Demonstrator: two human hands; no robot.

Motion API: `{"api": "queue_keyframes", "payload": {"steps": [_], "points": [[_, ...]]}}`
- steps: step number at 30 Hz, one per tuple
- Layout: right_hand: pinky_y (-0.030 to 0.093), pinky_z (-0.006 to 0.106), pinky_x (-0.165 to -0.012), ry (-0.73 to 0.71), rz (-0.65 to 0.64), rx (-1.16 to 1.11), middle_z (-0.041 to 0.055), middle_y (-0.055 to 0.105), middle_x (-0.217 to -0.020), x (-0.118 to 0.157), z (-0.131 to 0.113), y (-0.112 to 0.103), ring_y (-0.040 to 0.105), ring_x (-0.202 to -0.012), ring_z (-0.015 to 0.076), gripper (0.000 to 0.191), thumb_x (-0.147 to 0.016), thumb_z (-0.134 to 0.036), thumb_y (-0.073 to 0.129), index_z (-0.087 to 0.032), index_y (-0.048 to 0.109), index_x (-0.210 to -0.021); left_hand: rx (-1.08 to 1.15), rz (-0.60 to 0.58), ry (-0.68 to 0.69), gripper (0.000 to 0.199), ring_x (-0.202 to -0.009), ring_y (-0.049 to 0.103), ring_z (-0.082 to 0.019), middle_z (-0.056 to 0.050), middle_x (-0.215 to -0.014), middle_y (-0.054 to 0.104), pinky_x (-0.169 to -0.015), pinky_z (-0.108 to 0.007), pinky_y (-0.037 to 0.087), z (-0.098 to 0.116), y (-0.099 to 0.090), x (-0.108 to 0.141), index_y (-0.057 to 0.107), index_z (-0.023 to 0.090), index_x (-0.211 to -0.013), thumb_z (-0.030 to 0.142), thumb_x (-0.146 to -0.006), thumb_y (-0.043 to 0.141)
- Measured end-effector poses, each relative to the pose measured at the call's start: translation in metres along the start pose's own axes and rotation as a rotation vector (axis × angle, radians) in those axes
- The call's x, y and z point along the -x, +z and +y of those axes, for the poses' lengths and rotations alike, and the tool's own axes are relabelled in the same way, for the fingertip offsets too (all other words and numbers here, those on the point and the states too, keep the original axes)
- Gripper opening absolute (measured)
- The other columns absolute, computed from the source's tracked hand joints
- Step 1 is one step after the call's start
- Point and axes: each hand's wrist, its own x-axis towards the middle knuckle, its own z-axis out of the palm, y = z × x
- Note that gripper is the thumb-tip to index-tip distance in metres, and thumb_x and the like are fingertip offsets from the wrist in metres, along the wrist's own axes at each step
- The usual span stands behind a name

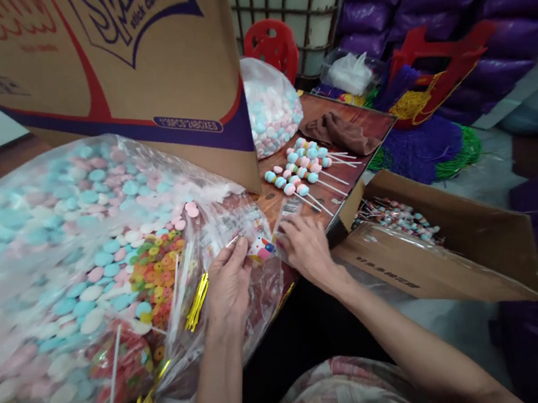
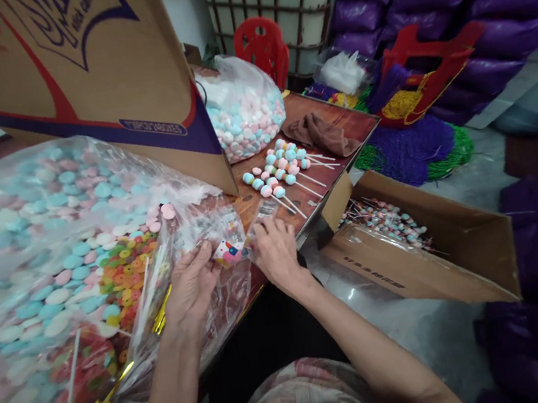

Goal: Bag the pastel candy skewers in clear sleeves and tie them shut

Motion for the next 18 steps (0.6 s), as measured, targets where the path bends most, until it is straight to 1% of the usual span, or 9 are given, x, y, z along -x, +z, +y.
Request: {"api": "queue_keyframes", "payload": {"steps": [3, 4, 5, 6, 8, 10, 12, 15, 18], "points": [[0.044, 0.038, -0.102, -0.234, -0.119, -0.271, 0.0100, 0.068, -0.126, -0.004, 0.001, 0.012, 0.058, -0.118, 0.0225, 0.034, -0.088, -0.007, 0.049, -0.020, 0.069, -0.113, 0.022, 0.003, 0.004, 0.024, -0.071, 0.064, -0.010, 0.000, -0.075, 0.071, -0.070, -0.021, 0.052, -0.004, 0.003, -0.002, 0.072, 0.015, -0.070, 0.018, -0.056, 0.091], [0.045, 0.036, -0.102, -0.275, -0.128, -0.375, 0.0083, 0.070, -0.122, -0.004, 0.001, 0.014, 0.060, -0.117, 0.0200, 0.035, -0.088, -0.006, 0.047, -0.021, 0.069, -0.112, 0.032, 0.004, 0.009, 0.023, -0.070, 0.064, -0.010, 0.000, -0.074, 0.070, -0.069, -0.020, 0.052, -0.004, 0.004, -0.004, 0.071, 0.015, -0.070, 0.017, -0.057, 0.090], [0.046, 0.035, -0.102, -0.261, -0.106, -0.471, 0.0077, 0.071, -0.119, -0.004, 0.001, 0.014, 0.062, -0.114, 0.0186, 0.035, -0.090, -0.007, 0.046, -0.021, 0.070, -0.111, 0.047, 0.013, 0.016, 0.023, -0.069, 0.064, -0.010, 0.001, -0.073, 0.070, -0.068, -0.020, 0.051, -0.005, 0.005, -0.005, 0.070, 0.015, -0.070, 0.017, -0.058, 0.090], [0.048, 0.035, -0.099, -0.202, -0.059, -0.568, 0.0075, 0.072, -0.115, -0.004, 0.001, 0.012, 0.064, -0.111, 0.0183, 0.033, -0.092, -0.010, 0.045, -0.021, 0.070, -0.109, 0.067, 0.021, 0.023, 0.023, -0.070, 0.064, -0.010, 0.001, -0.074, 0.070, -0.068, -0.020, 0.051, -0.006, 0.006, -0.007, 0.070, 0.016, -0.071, 0.016, -0.058, 0.089], [0.052, 0.033, -0.091, -0.013, 0.028, -0.775, 0.0073, 0.073, -0.106, -0.002, -0.002, 0.003, 0.067, -0.101, 0.0187, 0.028, -0.096, -0.020, 0.045, -0.021, 0.071, -0.106, 0.106, 0.045, 0.039, 0.024, -0.071, 0.064, -0.010, 0.002, -0.074, 0.070, -0.069, -0.020, 0.052, -0.010, 0.009, -0.009, 0.070, 0.016, -0.073, 0.017, -0.059, 0.089], [0.053, 0.031, -0.080, 0.148, 0.022, -0.992, 0.0052, 0.073, -0.096, 0.000, -0.006, -0.010, 0.068, -0.089, 0.0184, 0.026, -0.098, -0.033, 0.048, -0.021, 0.071, -0.103, 0.126, 0.046, 0.053, 0.025, -0.072, 0.065, -0.009, 0.002, -0.075, 0.070, -0.070, -0.020, 0.052, -0.016, 0.016, -0.009, 0.069, 0.017, -0.074, 0.018, -0.059, 0.089], [0.052, 0.029, -0.073, 0.243, -0.026, -1.145, 0.0024, 0.071, -0.086, 0.001, -0.011, -0.020, 0.065, -0.078, 0.0171, 0.023, -0.091, -0.040, 0.059, -0.021, 0.072, -0.097, 0.123, 0.029, 0.071, 0.027, -0.070, 0.064, -0.009, 0.003, -0.073, 0.069, -0.069, -0.020, 0.052, -0.025, 0.026, -0.005, 0.069, 0.017, -0.073, 0.021, -0.058, 0.091], [0.047, 0.026, -0.068, 0.364, 0.065, -1.219, -0.0005, 0.065, -0.075, 0.001, -0.014, -0.026, 0.057, -0.069, 0.0145, 0.019, -0.079, -0.038, 0.073, -0.020, 0.069, -0.081, 0.089, 0.021, 0.104, 0.031, -0.069, 0.065, -0.010, 0.001, -0.076, 0.071, -0.069, -0.022, 0.053, -0.037, 0.042, 0.004, 0.070, 0.016, -0.074, 0.027, -0.055, 0.093], [0.042, 0.025, -0.065, 0.416, 0.134, -1.208, -0.0018, 0.058, -0.069, -0.002, -0.010, -0.027, 0.050, -0.065, 0.0127, 0.021, -0.083, -0.037, 0.068, -0.018, 0.064, -0.073, 0.054, 0.024, 0.085, 0.034, -0.077, 0.067, -0.011, -0.001, -0.088, 0.074, -0.070, -0.021, 0.053, -0.039, 0.049, 0.011, 0.073, 0.017, -0.082, 0.032, -0.057, 0.091]]}}
